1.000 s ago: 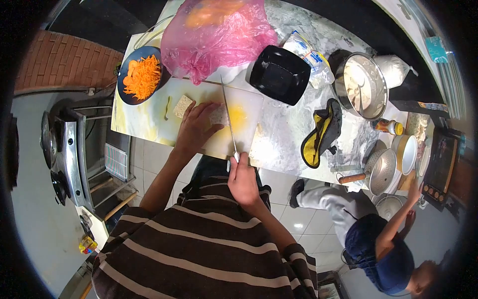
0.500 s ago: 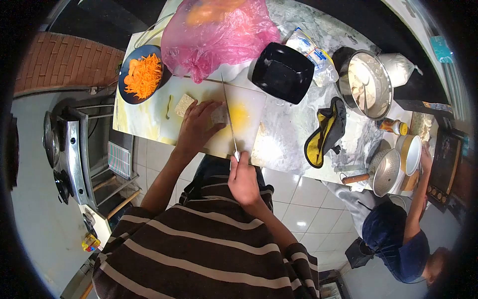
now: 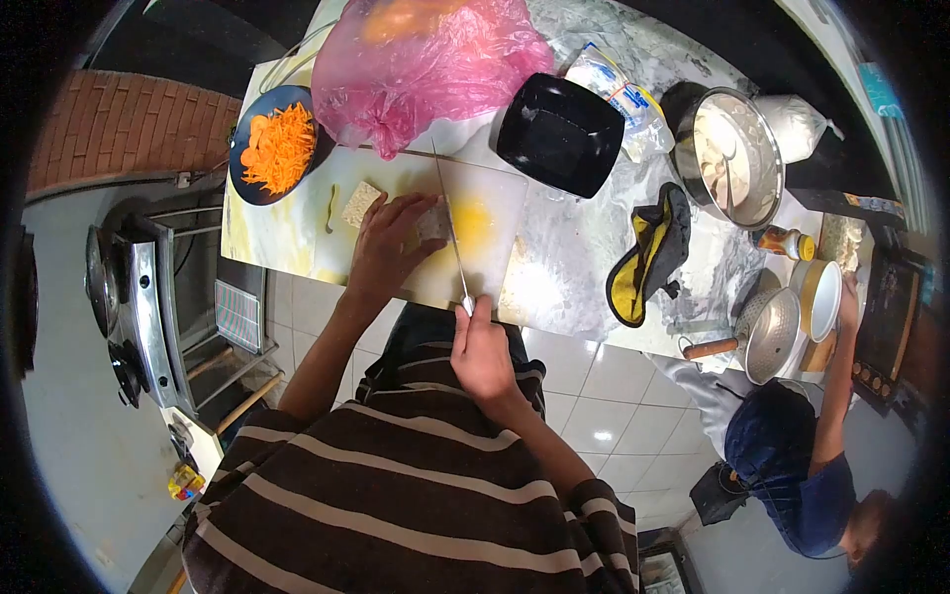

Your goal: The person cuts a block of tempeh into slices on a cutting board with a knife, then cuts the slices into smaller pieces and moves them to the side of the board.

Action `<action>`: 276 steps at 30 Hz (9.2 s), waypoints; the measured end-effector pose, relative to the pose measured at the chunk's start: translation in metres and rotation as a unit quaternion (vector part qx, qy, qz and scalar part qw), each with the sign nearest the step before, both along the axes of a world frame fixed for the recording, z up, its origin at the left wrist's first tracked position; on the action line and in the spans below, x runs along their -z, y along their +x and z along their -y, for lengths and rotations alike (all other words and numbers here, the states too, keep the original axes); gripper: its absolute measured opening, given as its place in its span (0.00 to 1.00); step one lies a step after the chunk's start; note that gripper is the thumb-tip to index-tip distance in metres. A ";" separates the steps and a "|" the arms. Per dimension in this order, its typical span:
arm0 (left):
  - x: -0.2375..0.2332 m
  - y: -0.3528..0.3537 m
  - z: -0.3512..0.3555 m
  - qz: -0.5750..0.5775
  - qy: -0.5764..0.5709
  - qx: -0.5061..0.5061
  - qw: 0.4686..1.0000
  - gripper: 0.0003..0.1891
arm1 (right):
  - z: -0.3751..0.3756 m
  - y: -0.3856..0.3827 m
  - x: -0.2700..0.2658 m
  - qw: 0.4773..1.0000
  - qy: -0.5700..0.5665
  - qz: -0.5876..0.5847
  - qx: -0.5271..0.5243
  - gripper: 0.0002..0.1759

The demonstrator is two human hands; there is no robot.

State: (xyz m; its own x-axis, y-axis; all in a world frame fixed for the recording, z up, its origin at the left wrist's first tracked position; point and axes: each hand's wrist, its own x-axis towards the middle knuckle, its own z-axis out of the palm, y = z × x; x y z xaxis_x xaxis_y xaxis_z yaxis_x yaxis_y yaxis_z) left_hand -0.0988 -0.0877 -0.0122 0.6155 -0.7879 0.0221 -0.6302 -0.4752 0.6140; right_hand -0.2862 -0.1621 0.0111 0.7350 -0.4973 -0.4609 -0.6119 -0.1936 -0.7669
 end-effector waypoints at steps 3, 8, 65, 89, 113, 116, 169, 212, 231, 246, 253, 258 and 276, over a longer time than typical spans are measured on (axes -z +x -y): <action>0.004 0.000 -0.001 0.010 -0.019 0.002 1.000 0.31 | -0.001 0.002 0.000 1.000 -0.021 -0.003 -0.011 0.13; 0.007 0.002 0.000 0.016 -0.055 -0.005 0.998 0.30 | -0.004 0.005 0.004 1.000 0.023 -0.018 0.007 0.16; 0.002 -0.002 -0.007 0.094 -0.028 -0.009 0.995 0.32 | 0.029 0.006 0.024 0.997 0.020 -0.072 -0.027 0.24; -0.061 0.038 -0.027 0.029 -0.139 -0.057 0.988 0.35 | 0.005 -0.028 0.038 0.999 -0.011 0.030 -0.020 0.20; 0.008 0.000 0.016 0.025 -0.038 0.044 0.998 0.38 | 0.030 -0.067 0.022 0.992 -0.039 0.093 0.076 0.21; 0.002 -0.001 0.018 0.035 -0.062 0.050 0.996 0.37 | 0.029 -0.062 0.012 0.995 -0.002 0.067 0.076 0.20; 0.012 -0.012 0.004 0.088 -0.035 -0.022 0.995 0.31 | 0.018 -0.011 0.007 0.997 -0.033 0.063 0.013 0.12; 0.008 -0.009 0.004 0.074 -0.015 -0.022 0.997 0.30 | 0.012 -0.016 0.001 0.997 -0.057 0.049 -0.017 0.10; 0.004 -0.008 0.005 0.075 -0.012 -0.018 0.997 0.30 | 0.008 -0.013 0.007 0.997 -0.062 0.033 -0.016 0.12; -0.001 -0.001 0.002 0.087 -0.015 0.030 0.996 0.30 | 0.010 -0.013 0.008 0.998 -0.027 0.064 0.005 0.11; 0.003 -0.003 0.005 0.045 -0.031 0.005 0.998 0.28 | 0.007 -0.008 0.004 0.999 -0.021 0.029 -0.001 0.12; 0.010 -0.002 0.003 0.016 -0.044 -0.003 0.999 0.30 | 0.008 -0.005 0.006 0.999 -0.035 0.014 -0.009 0.14; 0.005 0.001 0.005 0.009 -0.046 -0.002 0.999 0.29 | 0.002 0.001 0.021 0.998 -0.047 0.041 0.007 0.20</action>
State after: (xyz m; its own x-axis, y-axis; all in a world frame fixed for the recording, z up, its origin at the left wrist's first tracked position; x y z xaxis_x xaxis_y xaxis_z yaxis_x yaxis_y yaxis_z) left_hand -0.0977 -0.0922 -0.0168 0.6177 -0.7794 0.1048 -0.6396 -0.4204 0.6435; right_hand -0.2851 -0.1638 -0.0095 0.7612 -0.5460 -0.3500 -0.5508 -0.2595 -0.7933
